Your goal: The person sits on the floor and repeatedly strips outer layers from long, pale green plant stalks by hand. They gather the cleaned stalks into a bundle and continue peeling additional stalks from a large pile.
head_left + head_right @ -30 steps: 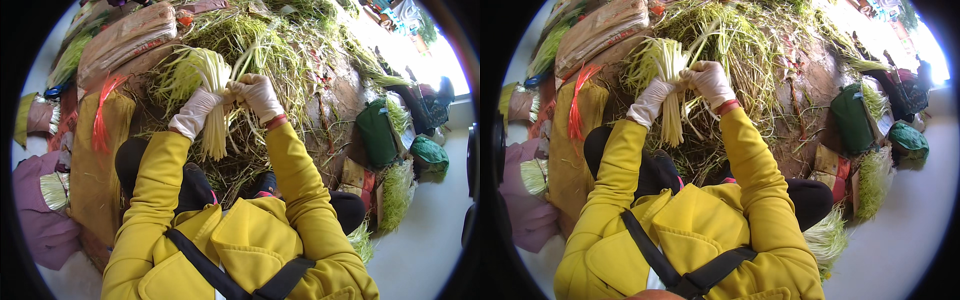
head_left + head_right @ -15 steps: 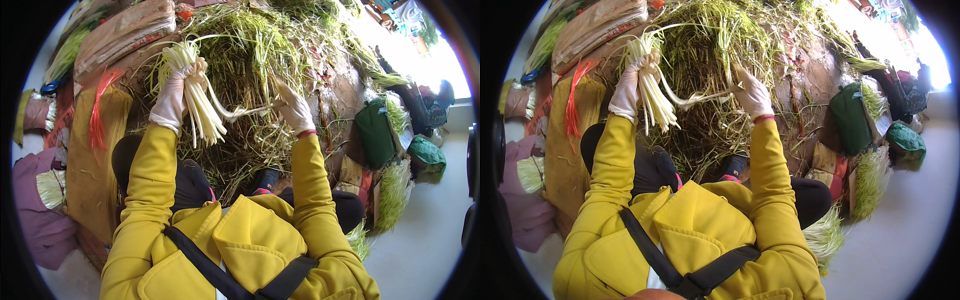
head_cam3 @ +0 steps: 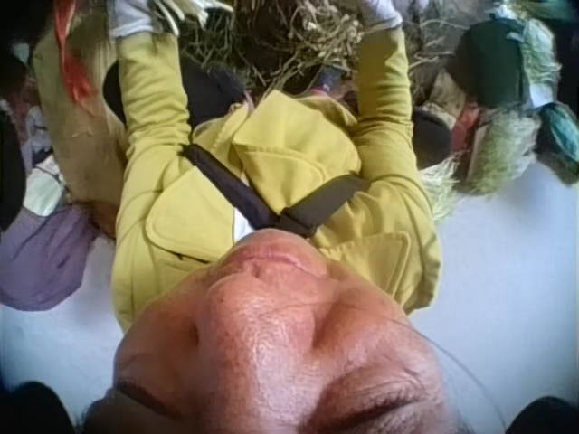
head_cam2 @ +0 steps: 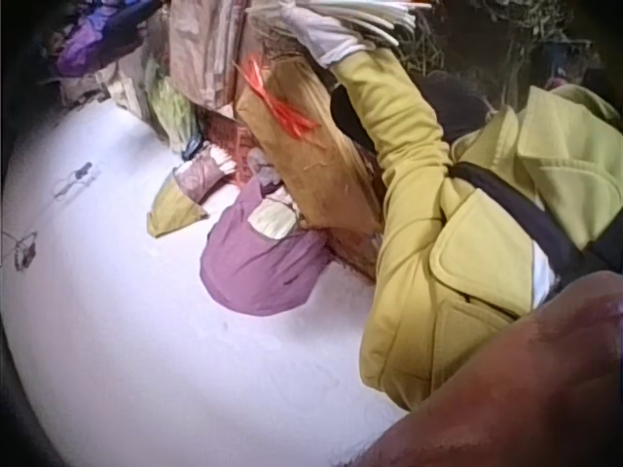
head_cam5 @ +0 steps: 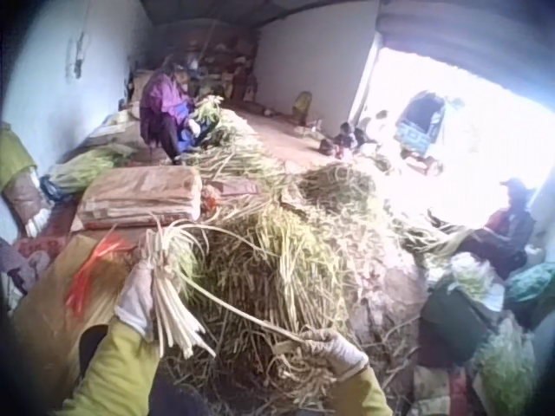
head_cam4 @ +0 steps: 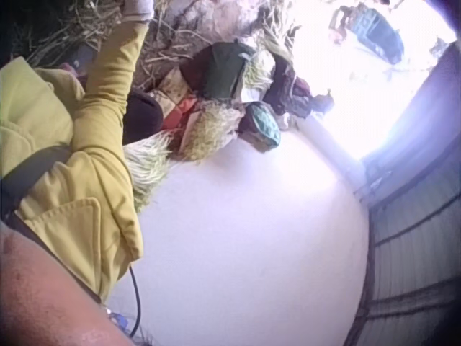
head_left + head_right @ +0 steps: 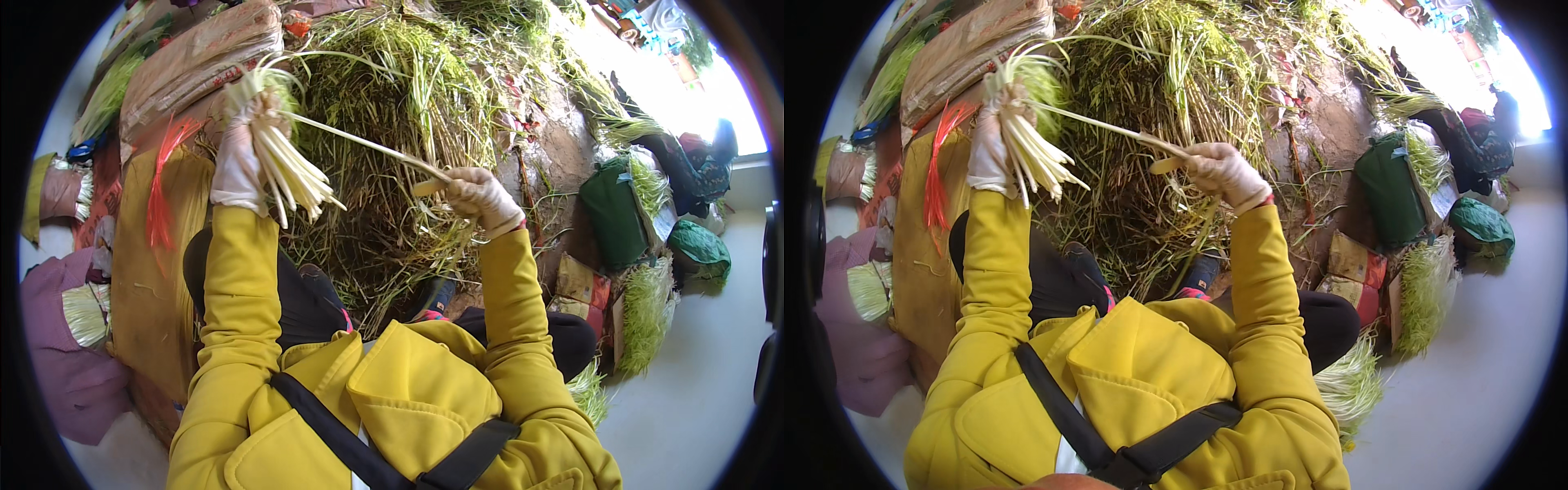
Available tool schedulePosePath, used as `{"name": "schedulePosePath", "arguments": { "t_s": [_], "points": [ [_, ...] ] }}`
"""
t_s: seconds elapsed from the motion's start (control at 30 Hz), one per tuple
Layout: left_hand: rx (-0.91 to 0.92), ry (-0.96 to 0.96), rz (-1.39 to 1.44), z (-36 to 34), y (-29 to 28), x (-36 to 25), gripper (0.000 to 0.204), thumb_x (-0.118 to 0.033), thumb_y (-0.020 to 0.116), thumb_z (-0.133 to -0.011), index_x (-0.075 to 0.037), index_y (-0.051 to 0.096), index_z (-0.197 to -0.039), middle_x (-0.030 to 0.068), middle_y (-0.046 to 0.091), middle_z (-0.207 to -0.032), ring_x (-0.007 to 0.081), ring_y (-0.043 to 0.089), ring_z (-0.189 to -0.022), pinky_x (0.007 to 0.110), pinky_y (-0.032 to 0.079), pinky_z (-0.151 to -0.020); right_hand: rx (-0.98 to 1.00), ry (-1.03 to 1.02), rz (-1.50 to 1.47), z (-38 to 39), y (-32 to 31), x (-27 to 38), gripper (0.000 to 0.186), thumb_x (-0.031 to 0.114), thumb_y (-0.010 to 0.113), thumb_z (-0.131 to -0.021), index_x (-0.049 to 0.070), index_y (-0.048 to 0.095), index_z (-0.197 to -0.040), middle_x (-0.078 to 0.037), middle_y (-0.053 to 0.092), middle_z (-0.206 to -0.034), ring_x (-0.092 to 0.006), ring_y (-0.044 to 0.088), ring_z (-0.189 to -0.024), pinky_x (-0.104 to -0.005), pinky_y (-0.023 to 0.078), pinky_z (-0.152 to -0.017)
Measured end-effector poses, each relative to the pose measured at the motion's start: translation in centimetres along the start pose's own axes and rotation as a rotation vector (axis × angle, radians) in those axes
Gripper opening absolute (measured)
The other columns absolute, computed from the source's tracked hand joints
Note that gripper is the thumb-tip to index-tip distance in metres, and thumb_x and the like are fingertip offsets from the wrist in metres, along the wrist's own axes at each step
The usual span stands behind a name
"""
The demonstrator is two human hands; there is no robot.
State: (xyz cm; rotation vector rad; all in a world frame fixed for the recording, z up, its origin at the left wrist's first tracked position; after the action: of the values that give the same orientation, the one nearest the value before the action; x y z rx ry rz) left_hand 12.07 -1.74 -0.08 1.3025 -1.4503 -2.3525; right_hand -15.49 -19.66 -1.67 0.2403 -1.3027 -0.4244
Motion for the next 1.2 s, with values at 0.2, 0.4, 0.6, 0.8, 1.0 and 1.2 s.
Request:
{"name": "schedulePosePath", "arguments": {
  "t_s": [0.2,0.4,0.6,0.8,1.0,1.2],
  "points": [
    [0.038,0.114,-0.017,0.2,-0.5,-3.2,0.023,-0.019,0.060,-0.092,-0.004,0.060,-0.109,0.0002,0.059,-0.079,0.0118,0.055,-0.065,0.030,0.049,-0.059,-0.757,0.313,0.542,6.3,-15.4,-3.1,0.024,0.019,0.066,-0.090,0.006,0.065,-0.110,0.003,0.061,-0.062,-0.0061,0.047,-0.044,-0.0230,0.038,-0.039],
    [0.096,-0.006,0.011,-0.1,0.2,0.0,0.030,-0.017,0.066,-0.086,-0.004,0.058,-0.113,0.0003,0.059,-0.081,0.0115,0.055,-0.064,0.028,0.050,-0.060,-0.545,-0.485,1.450,-0.6,-1.6,6.6,0.045,0.012,0.059,-0.091,0.015,0.052,-0.135,-0.014,0.065,-0.116,-0.0224,0.065,-0.097,-0.0326,0.054,-0.085],
    [0.218,-0.048,0.168,-1.1,1.0,-0.3,0.023,-0.019,0.065,-0.088,-0.007,0.062,-0.108,0.0034,0.064,-0.095,0.0134,0.060,-0.068,0.036,0.055,-0.061,-0.160,-0.285,0.989,-5.4,7.7,0.4,0.030,0.010,0.059,-0.091,0.010,0.063,-0.121,-0.008,0.072,-0.084,-0.0156,0.067,-0.066,-0.0290,0.056,-0.066],
    [0.007,0.266,-0.159,0.4,1.9,-1.3,0.061,-0.045,0.084,-0.064,-0.006,0.060,-0.105,0.0069,0.064,-0.105,0.0134,0.060,-0.072,0.032,0.057,-0.066,-0.420,-0.629,0.945,-2.7,6.8,6.0,0.011,0.009,0.059,-0.092,0.005,0.069,-0.096,-0.007,0.070,-0.075,-0.0098,0.062,-0.054,-0.0239,0.052,-0.049],
    [-0.123,0.116,0.093,0.1,1.0,1.5,0.037,-0.027,0.081,-0.075,-0.009,0.061,-0.100,0.0030,0.063,-0.108,0.0104,0.054,-0.071,0.027,0.053,-0.064,-0.520,-0.888,0.643,-3.7,9.5,12.2,0.015,0.006,0.057,-0.093,0.012,0.071,-0.095,-0.004,0.071,-0.083,-0.0043,0.055,-0.056,-0.0178,0.045,-0.048],
    [-0.001,0.055,0.296,-0.4,0.4,2.1,0.021,-0.023,0.075,-0.080,-0.013,0.061,-0.092,-0.0009,0.063,-0.102,0.0111,0.053,-0.069,0.027,0.050,-0.062,-0.801,-0.856,0.219,-1.3,5.4,14.5,0.012,0.008,0.055,-0.095,0.006,0.066,-0.089,-0.002,0.063,-0.068,-0.0045,0.052,-0.052,-0.0181,0.042,-0.044]
  ]
}}
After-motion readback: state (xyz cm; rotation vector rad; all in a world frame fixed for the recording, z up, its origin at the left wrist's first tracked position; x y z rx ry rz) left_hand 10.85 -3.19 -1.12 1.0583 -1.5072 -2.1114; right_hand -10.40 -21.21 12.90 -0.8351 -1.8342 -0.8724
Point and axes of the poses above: each hand's wrist, its own z-axis away from the middle knuckle, its own y-axis out of the palm, x = y × z, the point moved 10 cm from there along -z, towards the middle knuckle
